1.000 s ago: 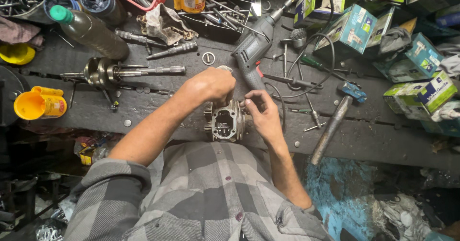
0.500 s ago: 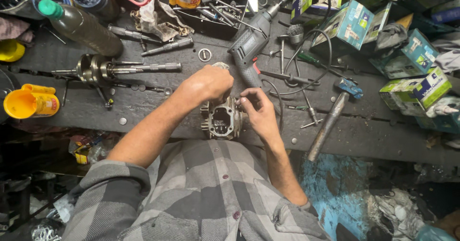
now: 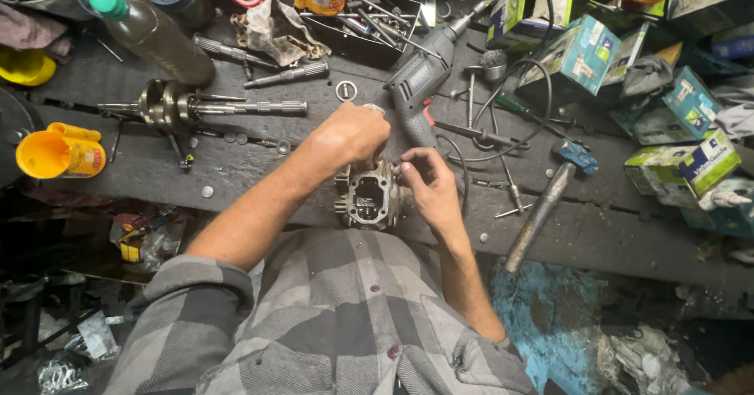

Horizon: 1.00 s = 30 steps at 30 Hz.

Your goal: The person works on a small engine cylinder head at a cluttered workbench, fitting a metal part into it and driving it with a hammer. They then pick up a screwdriver, carry parts across the workshop, and use the screwdriver on the cylinder head mounted near a machine.

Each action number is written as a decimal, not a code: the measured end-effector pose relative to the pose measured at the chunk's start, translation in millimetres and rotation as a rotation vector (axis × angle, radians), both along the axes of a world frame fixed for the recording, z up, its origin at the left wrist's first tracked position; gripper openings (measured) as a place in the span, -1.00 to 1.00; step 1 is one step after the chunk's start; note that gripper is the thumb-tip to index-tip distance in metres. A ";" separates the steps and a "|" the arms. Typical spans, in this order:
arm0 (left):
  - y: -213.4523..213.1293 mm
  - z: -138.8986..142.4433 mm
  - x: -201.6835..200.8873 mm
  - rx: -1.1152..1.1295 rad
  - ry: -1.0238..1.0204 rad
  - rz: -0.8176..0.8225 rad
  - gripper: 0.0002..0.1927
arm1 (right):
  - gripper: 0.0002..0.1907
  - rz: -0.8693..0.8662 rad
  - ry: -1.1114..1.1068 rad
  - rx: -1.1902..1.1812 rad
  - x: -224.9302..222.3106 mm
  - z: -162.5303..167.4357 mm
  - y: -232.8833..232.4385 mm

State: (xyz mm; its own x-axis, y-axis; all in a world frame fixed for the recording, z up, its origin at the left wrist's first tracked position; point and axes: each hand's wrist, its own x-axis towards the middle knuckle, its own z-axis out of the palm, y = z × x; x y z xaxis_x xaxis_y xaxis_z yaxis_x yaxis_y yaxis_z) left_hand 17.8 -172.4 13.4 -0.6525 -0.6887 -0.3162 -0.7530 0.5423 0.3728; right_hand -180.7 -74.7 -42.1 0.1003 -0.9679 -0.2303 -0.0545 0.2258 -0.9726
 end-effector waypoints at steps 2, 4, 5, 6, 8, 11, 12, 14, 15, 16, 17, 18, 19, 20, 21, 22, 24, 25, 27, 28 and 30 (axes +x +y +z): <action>4.6 3.8 11.3 -0.009 0.033 0.028 -0.84 | -0.87 -0.014 0.029 0.009 -0.6 -1.0 0.4; 13.0 6.8 25.0 -0.059 0.131 0.071 -0.83 | -0.87 -0.028 0.032 0.010 -1.5 -4.0 1.6; 18.8 7.7 31.0 -0.084 0.183 0.091 -0.83 | -0.87 -0.034 0.025 0.002 -2.1 -5.9 2.2; 26.0 8.3 36.2 -0.083 0.200 0.086 -0.75 | -0.87 -0.039 0.020 -0.009 -2.7 -7.9 2.7; 41.4 8.1 42.8 -0.085 0.235 0.078 -0.59 | -0.88 -0.040 0.051 -0.023 -4.1 -11.5 2.9; 60.6 4.9 44.7 -0.028 0.154 0.081 -0.46 | -0.87 -0.049 0.060 0.000 -4.4 -14.9 1.3; 64.6 3.5 44.4 -0.038 0.169 0.081 -0.46 | -0.87 -0.054 0.056 0.014 -3.6 -15.3 0.2; 69.5 0.5 43.2 -0.060 0.196 0.080 -0.47 | -0.87 -0.074 0.079 -0.018 -0.5 -15.3 -1.9; 70.7 -0.7 42.6 -0.065 0.199 0.090 -0.48 | -0.87 -0.084 0.092 -0.036 1.7 -14.8 -2.9; 71.5 -1.8 42.0 -0.069 0.202 0.098 -0.48 | -0.87 -0.104 0.098 -0.078 4.4 -14.1 -3.4; 72.2 -2.6 41.3 -0.071 0.206 0.105 -0.49 | -0.88 -0.124 0.105 -0.118 7.5 -13.1 -3.5; 72.9 -3.2 40.2 -0.081 0.190 0.124 -0.52 | -0.88 -0.142 0.112 -0.158 10.7 -11.9 -3.1; 73.6 -3.5 39.1 -0.091 0.174 0.143 -0.55 | -0.88 -0.152 0.157 -0.186 14.2 -10.4 -2.2; 74.4 -3.7 37.5 -0.103 0.158 0.163 -0.58 | -0.88 -0.162 0.202 -0.214 17.5 -8.6 -0.9; 75.1 -3.7 36.1 -0.106 0.156 0.175 -0.59 | -0.88 -0.170 0.245 -0.244 20.9 -6.9 0.6; 75.8 -3.6 34.2 -0.110 0.156 0.188 -0.60 | -0.89 -0.151 0.259 -0.253 23.6 -5.0 2.0; 76.8 -3.1 30.9 -0.107 0.144 0.204 -0.60 | -0.89 -0.114 0.284 -0.267 28.2 -1.1 4.7; 77.4 -2.7 29.3 -0.102 0.137 0.207 -0.60 | -0.89 -0.106 0.264 -0.264 29.8 0.6 5.4; 78.9 -2.1 27.0 -0.113 0.134 0.203 -0.62 | -0.88 -0.090 0.225 -0.267 31.2 3.3 5.9; 79.9 -1.9 26.4 -0.125 0.137 0.197 -0.63 | -0.88 -0.095 0.228 -0.258 31.1 4.3 5.9; 83.8 -1.7 25.5 -0.155 0.174 0.207 -0.63 | -0.89 -0.103 0.232 -0.241 30.0 5.0 5.5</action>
State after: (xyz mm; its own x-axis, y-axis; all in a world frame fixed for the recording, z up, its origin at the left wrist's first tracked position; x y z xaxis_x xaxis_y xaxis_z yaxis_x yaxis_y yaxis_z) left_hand 43.3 -88.6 11.7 -0.5284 -0.8439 -0.0928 -0.7857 0.4446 0.4302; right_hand -150.7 -69.2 -37.1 -0.0292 -0.9996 0.0012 -0.2691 0.0067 -0.9631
